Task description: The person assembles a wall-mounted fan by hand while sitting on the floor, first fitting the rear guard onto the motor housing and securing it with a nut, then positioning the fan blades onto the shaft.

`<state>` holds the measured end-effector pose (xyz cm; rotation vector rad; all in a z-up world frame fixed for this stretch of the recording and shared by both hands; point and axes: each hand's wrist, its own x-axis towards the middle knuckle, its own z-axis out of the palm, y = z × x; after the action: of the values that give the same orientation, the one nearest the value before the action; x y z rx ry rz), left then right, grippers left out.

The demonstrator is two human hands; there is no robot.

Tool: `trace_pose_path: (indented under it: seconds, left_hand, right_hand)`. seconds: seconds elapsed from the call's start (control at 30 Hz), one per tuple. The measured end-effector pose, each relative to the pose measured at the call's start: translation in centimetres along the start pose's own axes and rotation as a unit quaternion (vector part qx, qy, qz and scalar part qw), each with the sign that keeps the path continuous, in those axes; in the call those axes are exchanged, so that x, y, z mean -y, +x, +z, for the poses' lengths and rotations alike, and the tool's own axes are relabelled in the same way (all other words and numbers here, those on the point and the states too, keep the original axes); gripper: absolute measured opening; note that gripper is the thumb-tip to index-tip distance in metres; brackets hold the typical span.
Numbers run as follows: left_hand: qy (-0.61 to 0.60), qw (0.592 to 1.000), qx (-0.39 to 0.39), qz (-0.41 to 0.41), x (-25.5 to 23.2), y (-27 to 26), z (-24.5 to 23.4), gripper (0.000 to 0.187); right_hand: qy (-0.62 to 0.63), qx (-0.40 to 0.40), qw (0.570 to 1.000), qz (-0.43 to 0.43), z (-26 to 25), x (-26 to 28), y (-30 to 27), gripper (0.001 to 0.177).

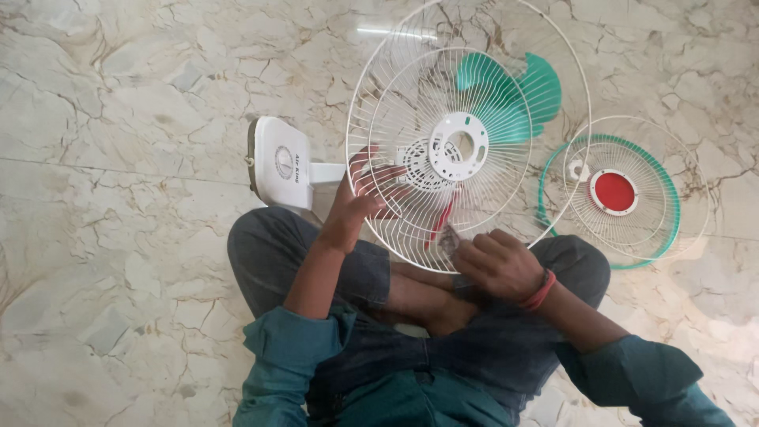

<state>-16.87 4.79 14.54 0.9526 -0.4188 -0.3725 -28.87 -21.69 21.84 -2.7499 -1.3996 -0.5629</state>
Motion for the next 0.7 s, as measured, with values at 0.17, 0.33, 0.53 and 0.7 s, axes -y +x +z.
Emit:
trace_pose_path:
  seconds: [0.17, 0.33, 0.53, 0.7]
  left_hand:
    - [-0.018, 0.999, 0.046, 0.023, 2.9, -1.0, -2.9, 0.085]
    - [0.061, 0.996, 0.026, -0.053, 3.4, -0.4, -4.3, 0.082]
    - [0.089, 0.987, 0.095, -0.094, 4.1, -0.5, -5.0, 0.084]
    - [0.119, 0.983, 0.113, -0.08, 4.6, -0.3, -5.9, 0.082]
  right_hand:
    - [0.209, -0.034, 0.967, 0.14, 1.4, 1.7, -1.3, 0.043]
    - [0.088, -0.196, 0.89, 0.402, 4.6, 0.6, -0.2, 0.044]
    - [-0.034, -0.188, 0.901, 0.389, 8.6, -2.1, 4.3, 0.081]
    - [0.041, -0.105, 0.951, 0.288, 12.1, 3.0, 4.3, 0.073]
